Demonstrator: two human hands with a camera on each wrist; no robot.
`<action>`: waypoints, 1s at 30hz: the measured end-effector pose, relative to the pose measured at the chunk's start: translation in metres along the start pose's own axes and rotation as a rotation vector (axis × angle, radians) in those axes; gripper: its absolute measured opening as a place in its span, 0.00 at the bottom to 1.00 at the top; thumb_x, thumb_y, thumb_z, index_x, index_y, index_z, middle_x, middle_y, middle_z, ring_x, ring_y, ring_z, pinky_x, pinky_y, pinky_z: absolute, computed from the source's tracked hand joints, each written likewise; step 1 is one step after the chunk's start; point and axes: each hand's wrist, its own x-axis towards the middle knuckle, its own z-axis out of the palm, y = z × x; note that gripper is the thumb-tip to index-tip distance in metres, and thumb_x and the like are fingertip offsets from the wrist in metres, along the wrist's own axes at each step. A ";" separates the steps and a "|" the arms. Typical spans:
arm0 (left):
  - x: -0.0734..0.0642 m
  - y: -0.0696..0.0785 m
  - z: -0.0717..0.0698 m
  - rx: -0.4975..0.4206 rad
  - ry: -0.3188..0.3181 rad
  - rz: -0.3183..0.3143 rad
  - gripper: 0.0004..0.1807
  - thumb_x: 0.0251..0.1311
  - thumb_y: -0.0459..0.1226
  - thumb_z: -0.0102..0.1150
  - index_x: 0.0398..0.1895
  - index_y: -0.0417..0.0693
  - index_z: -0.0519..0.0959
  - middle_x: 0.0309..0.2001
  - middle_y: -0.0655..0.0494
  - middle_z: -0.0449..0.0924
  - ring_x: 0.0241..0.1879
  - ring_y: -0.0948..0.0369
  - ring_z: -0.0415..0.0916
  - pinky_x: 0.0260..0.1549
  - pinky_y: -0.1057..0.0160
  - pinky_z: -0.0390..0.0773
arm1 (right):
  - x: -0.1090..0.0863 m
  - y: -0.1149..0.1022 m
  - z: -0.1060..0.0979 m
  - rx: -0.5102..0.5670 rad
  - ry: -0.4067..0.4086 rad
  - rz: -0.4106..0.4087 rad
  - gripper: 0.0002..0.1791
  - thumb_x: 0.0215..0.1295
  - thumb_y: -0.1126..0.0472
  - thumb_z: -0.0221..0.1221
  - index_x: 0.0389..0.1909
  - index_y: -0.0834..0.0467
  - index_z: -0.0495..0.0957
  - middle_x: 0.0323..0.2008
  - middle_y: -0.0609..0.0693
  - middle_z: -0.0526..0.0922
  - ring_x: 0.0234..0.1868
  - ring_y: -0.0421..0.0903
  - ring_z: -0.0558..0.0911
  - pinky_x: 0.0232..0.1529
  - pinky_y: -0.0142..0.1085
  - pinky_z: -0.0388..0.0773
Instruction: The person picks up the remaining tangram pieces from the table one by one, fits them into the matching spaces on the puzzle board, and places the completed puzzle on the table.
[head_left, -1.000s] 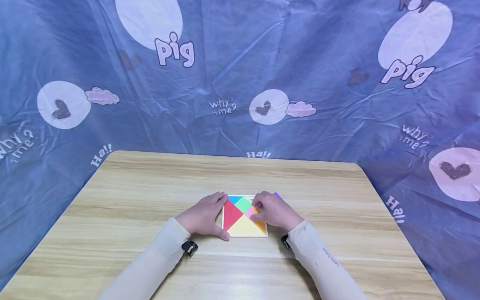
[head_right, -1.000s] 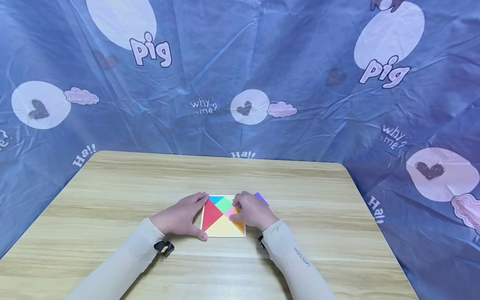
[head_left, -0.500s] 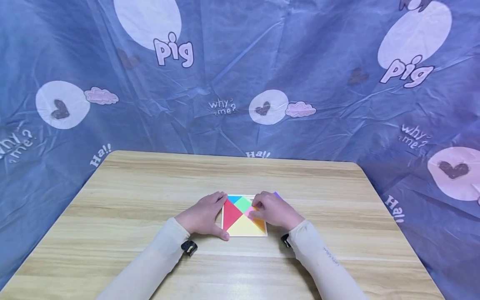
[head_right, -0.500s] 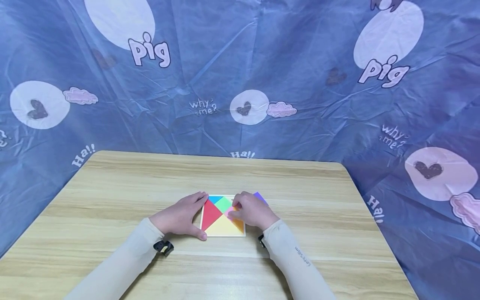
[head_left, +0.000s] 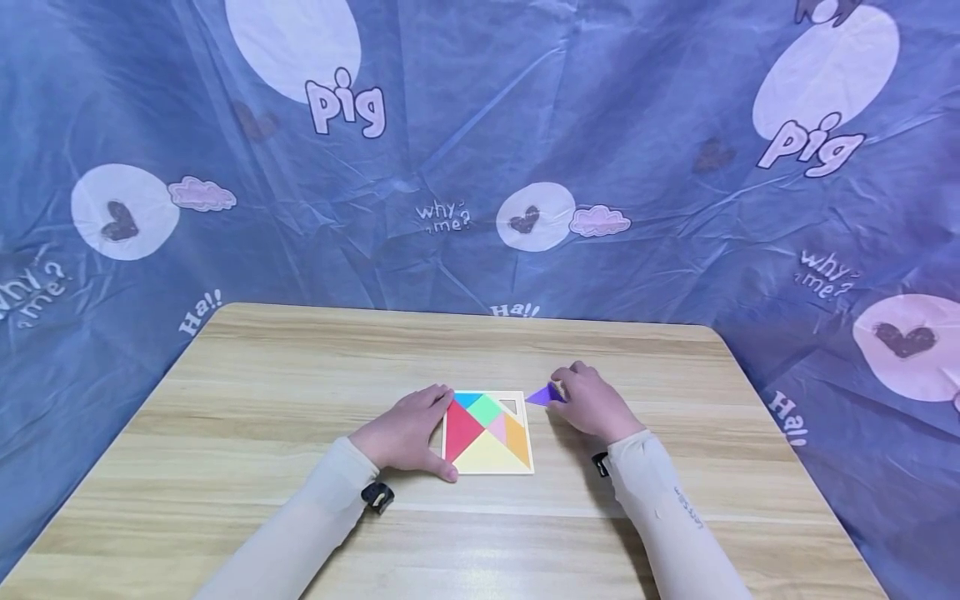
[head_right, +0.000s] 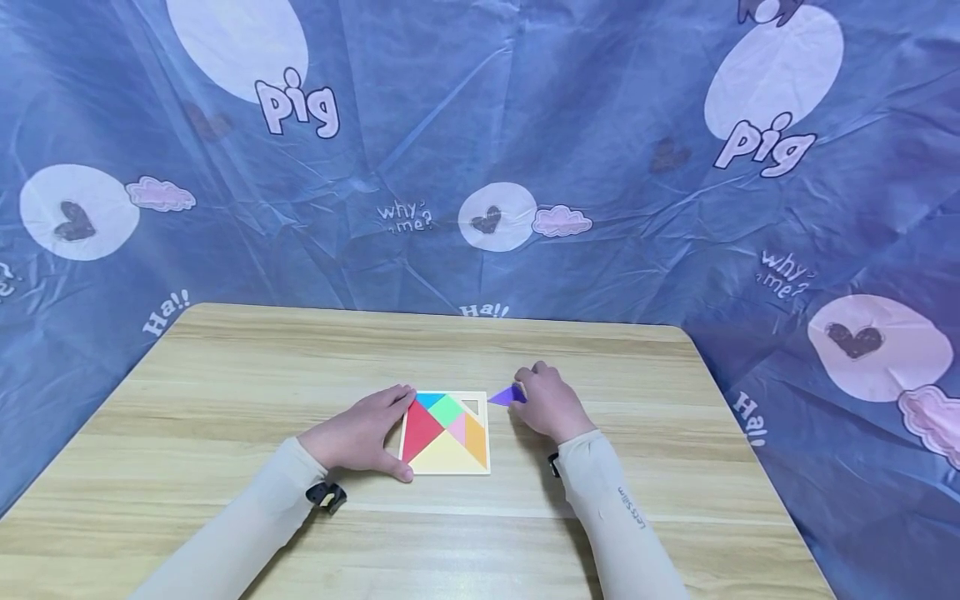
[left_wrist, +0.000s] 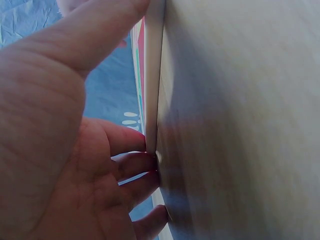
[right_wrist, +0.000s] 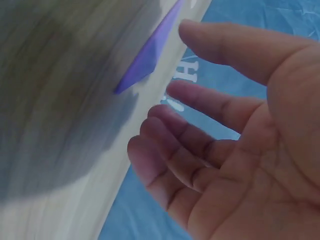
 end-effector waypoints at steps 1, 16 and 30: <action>0.000 0.000 0.000 0.000 0.001 0.000 0.70 0.43 0.67 0.77 0.81 0.36 0.55 0.81 0.43 0.54 0.79 0.46 0.52 0.77 0.48 0.58 | 0.000 0.001 0.001 -0.004 -0.016 0.002 0.26 0.62 0.59 0.69 0.60 0.65 0.80 0.45 0.61 0.78 0.43 0.55 0.77 0.47 0.54 0.81; -0.001 0.001 0.001 0.002 0.002 0.005 0.70 0.43 0.67 0.77 0.81 0.36 0.55 0.81 0.42 0.54 0.80 0.45 0.52 0.77 0.47 0.57 | -0.001 0.003 0.006 -0.018 -0.036 0.010 0.20 0.61 0.67 0.65 0.55 0.62 0.84 0.43 0.60 0.77 0.43 0.56 0.77 0.45 0.53 0.81; -0.001 0.004 0.000 -0.007 0.010 0.016 0.69 0.43 0.65 0.78 0.80 0.33 0.57 0.80 0.40 0.55 0.79 0.44 0.53 0.76 0.47 0.58 | 0.001 0.007 0.001 0.070 -0.006 0.127 0.07 0.63 0.63 0.66 0.39 0.61 0.82 0.34 0.53 0.84 0.37 0.51 0.81 0.46 0.51 0.81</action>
